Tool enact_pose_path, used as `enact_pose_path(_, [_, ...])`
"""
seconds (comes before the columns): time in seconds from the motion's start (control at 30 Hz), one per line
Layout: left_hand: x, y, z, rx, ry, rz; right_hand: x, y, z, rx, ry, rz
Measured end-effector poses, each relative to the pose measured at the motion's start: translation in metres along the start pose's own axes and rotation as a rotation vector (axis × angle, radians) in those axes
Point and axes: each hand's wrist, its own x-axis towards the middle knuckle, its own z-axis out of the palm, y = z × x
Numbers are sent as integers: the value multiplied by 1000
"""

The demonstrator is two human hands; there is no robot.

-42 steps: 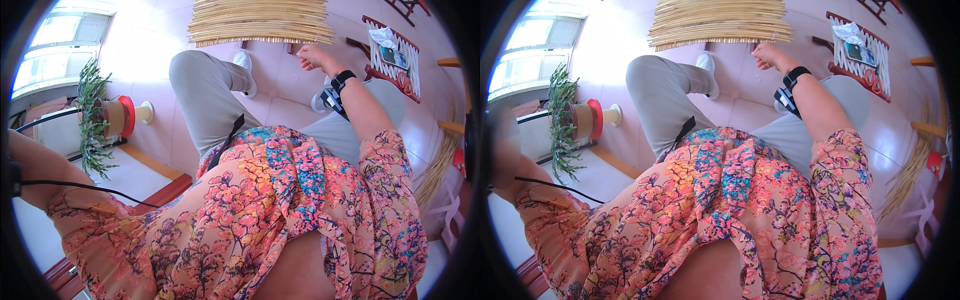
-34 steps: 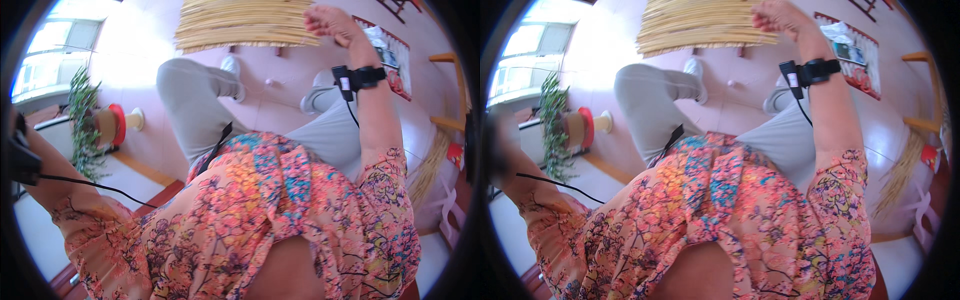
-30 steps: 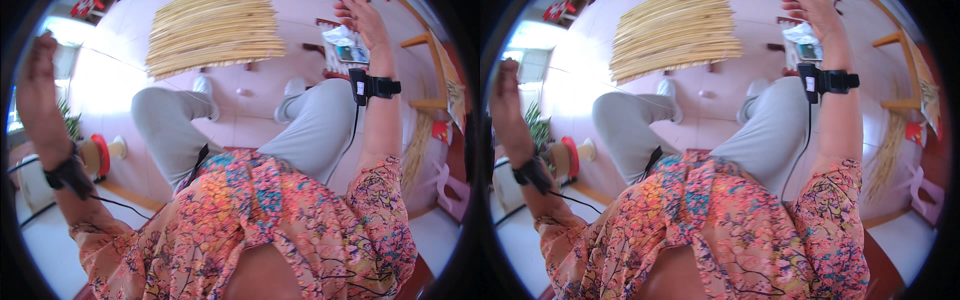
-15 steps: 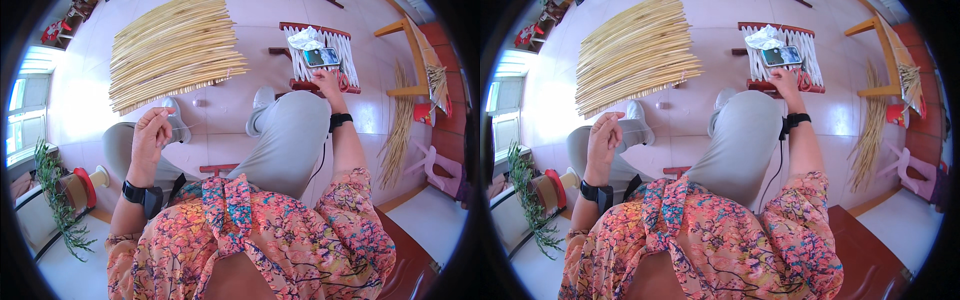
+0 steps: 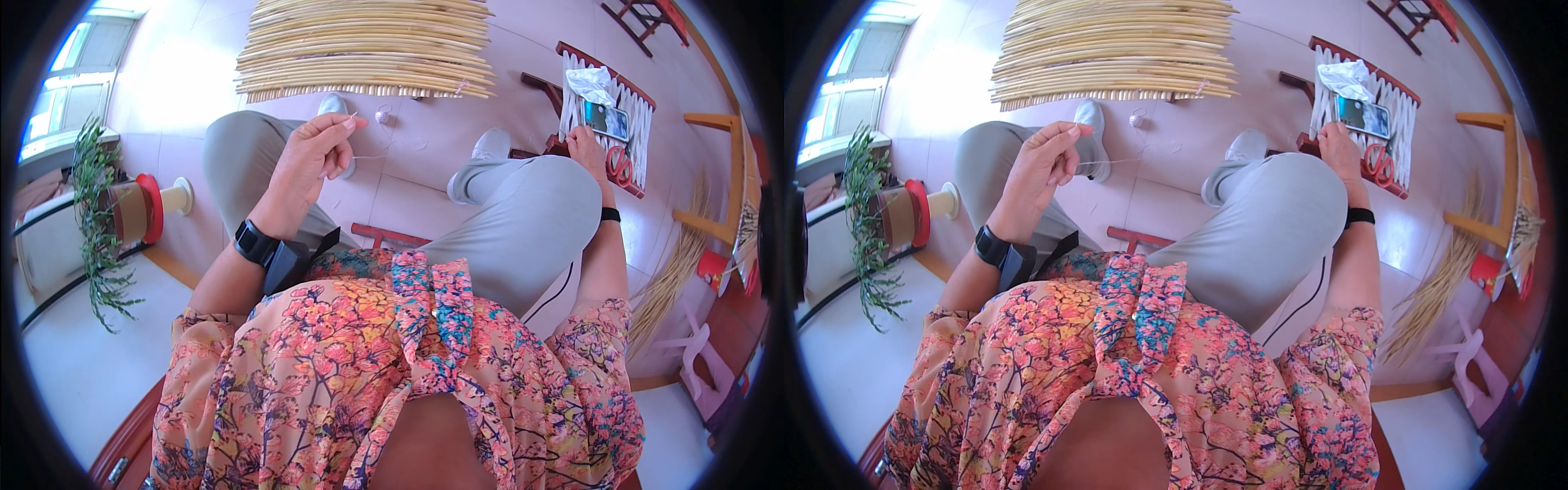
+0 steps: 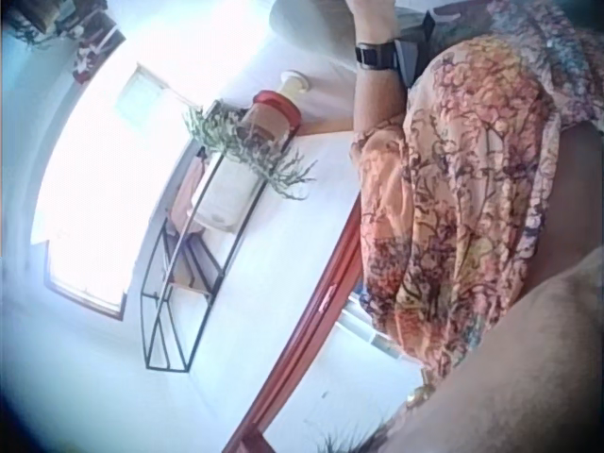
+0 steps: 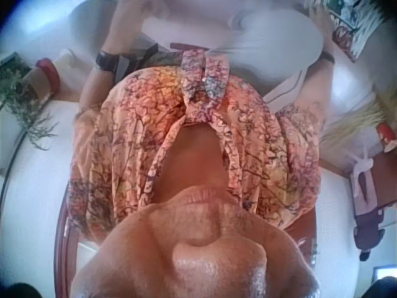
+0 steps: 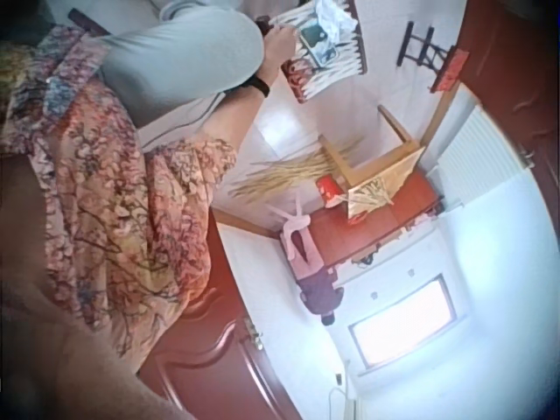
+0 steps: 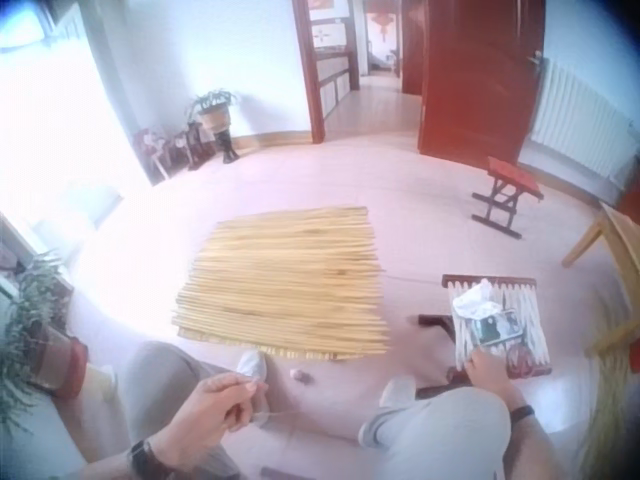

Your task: Assembling or weaving a mat from thin wooden or reed slats using thread and a needle.

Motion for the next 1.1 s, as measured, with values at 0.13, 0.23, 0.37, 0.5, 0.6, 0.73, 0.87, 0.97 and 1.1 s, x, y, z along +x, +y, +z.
enact_pose_path(0.13, [-3, 2, -9, 33, -2, 17, 6, 2, 9, -66, -37, -51])
enact_pose_path(0.23, [0, 10, -10, 39, -74, 57, -1, 15, 8, 98, 48, -44])
enact_pose_path(0.37, [7, 29, 5, 15, -191, 176, 9, 27, -24, 207, 396, -57])
enact_pose_path(0.5, [13, 58, 27, 18, -358, 301, 19, -26, -110, 802, 390, 161])
enact_pose_path(0.6, [-10, 91, 44, 82, -651, 430, 23, -106, -181, 1236, 339, -9])
enact_pose_path(0.73, [-23, 116, 78, -114, -1073, 896, 22, -204, -226, 1427, 394, -169])
enact_pose_path(0.87, [-27, 135, 89, -149, -1370, 956, 48, -248, -198, 1691, 232, -199])
enact_pose_path(0.97, [-23, 128, 96, -305, -1368, 1022, 75, -259, -154, 1802, 83, -14])
enact_pose_path(1.1, [-10, 123, 87, -600, -1051, 889, 91, -262, -94, 1804, -113, 133])
